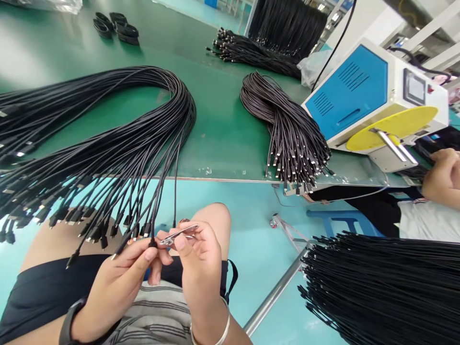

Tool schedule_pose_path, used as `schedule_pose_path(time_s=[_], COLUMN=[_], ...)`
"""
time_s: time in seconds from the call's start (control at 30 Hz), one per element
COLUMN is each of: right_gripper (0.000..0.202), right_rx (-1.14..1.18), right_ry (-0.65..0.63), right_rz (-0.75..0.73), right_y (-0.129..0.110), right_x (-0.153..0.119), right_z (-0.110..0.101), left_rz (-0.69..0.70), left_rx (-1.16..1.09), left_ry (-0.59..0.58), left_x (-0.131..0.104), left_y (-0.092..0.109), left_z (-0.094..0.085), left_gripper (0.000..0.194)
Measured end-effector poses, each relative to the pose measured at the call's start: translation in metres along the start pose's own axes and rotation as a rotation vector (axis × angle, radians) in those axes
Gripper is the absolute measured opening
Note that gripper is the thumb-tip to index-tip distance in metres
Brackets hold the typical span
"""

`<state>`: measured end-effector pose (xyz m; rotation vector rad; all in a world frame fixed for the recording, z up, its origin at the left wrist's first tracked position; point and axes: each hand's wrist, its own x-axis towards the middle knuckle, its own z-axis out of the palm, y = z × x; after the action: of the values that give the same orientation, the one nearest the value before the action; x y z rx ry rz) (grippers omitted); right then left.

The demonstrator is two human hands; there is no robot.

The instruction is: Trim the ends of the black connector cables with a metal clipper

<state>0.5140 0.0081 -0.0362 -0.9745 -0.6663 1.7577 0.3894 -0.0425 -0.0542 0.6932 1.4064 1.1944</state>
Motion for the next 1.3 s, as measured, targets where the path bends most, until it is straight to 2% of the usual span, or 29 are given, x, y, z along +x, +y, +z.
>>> schedule_pose_path(time_s=[0.1,0.27,0.6,0.67,0.77,0.87,0.97,1.1,1.3], right_gripper=[0.025,0.023,0.020,0.022,0.025,0.024,0.019,0.016,0.020], right_rx=[-0.011,-0.041,-0.159,-0.179,-0.152,-0.088,-0.075,-0.115,-0.109], right_ry=[-0.010,-0.016,0.046,0.073,0.119,0.075,0.015,0.033,0.033], right_rz=[-0.028,-0.036,-0.066,-0.077,-0.086,-0.086,-0.106,-0.115,-0.132], right_y=[0.002,0.001,-0.003,-0.003,-0.004,-0.005,-0.002,0.004,0.008], right_x=[-0.003,-0.001,0.001,0.002,0.003,0.001,-0.003,-0.008,-0.012], right_z=[0.007,0.011,0.013,0.010,0.005,0.004,0.005,0.005,0.006], left_rz=[0.038,0.091,0.051,0.023,-0.089,-0.186,-0.166,-0.090,-0.029], left_rx=[0.042,0.110,0.102,0.025,-0.287,-0.547,-0.588,-0.522,-0.457], left_ry=[0.012,-0.043,-0.101,-0.169,-0.346,-0.443,-0.394,-0.269,-0.109], left_x=[0.001,0.002,0.003,0.005,0.010,0.014,0.014,0.013,0.009], left_y=[0.005,0.001,-0.009,-0.009,-0.002,0.007,0.006,-0.004,0.005], left_z=[-0.001,-0.004,-0.007,-0.008,-0.006,-0.003,-0.003,-0.003,0.003], left_gripper=[0.032,0.034,0.037,0.038,0.039,0.035,0.029,0.024,0.035])
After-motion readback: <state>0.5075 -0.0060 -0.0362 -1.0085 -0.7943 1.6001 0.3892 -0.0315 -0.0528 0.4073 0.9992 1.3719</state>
